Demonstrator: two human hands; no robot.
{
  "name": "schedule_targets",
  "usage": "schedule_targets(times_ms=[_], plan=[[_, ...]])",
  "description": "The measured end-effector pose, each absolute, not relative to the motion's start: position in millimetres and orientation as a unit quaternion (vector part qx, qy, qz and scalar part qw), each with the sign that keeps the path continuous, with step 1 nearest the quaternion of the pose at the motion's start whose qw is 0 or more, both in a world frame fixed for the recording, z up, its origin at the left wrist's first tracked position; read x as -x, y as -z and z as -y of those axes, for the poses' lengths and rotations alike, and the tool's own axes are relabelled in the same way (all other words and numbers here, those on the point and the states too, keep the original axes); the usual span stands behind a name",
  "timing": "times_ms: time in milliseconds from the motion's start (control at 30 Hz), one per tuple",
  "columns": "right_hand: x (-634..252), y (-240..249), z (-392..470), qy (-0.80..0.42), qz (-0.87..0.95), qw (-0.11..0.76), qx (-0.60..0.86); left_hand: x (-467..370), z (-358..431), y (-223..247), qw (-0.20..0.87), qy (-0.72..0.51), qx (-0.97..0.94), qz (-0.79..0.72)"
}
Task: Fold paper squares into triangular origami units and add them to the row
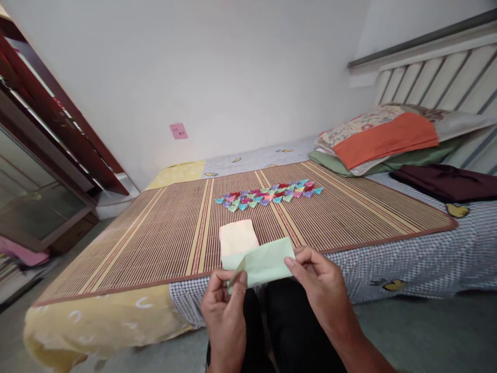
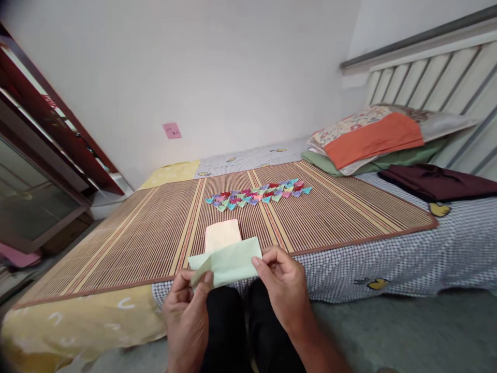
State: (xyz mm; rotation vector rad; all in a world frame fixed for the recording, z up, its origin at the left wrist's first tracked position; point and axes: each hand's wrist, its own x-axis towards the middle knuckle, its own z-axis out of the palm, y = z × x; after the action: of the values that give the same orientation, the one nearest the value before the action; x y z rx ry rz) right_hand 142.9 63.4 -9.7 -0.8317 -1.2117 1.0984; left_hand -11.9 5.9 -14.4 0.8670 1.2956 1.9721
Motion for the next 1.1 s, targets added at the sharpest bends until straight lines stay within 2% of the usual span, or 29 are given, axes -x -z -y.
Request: schedule_targets(times_ms=[367,600,833,1100], plan=[[-143.8,12.2,-64.5,-0.446,0.526,0.628,0.36,8.7,-7.2,14.3,0.332,-0.757,-0.306,-0.472],[-144.1,6.0,-64.4,-0.41,0.532,0.638,0.377,8.7,-12.9,12.4,0.389,-0.77,-0.259,-0.434],[-145.2,12.3,-67.6,-0.262,0.58,0.668,0.385,6.7,-12.5,8.2,0.434,-0.749,-0.262,-0.426],[-157.7,15.6,-72.3,-0.088,0.625,0.659,0.409,20.4,-12.1,-4.8,0.577,-0.668,-0.21,-0.42]])
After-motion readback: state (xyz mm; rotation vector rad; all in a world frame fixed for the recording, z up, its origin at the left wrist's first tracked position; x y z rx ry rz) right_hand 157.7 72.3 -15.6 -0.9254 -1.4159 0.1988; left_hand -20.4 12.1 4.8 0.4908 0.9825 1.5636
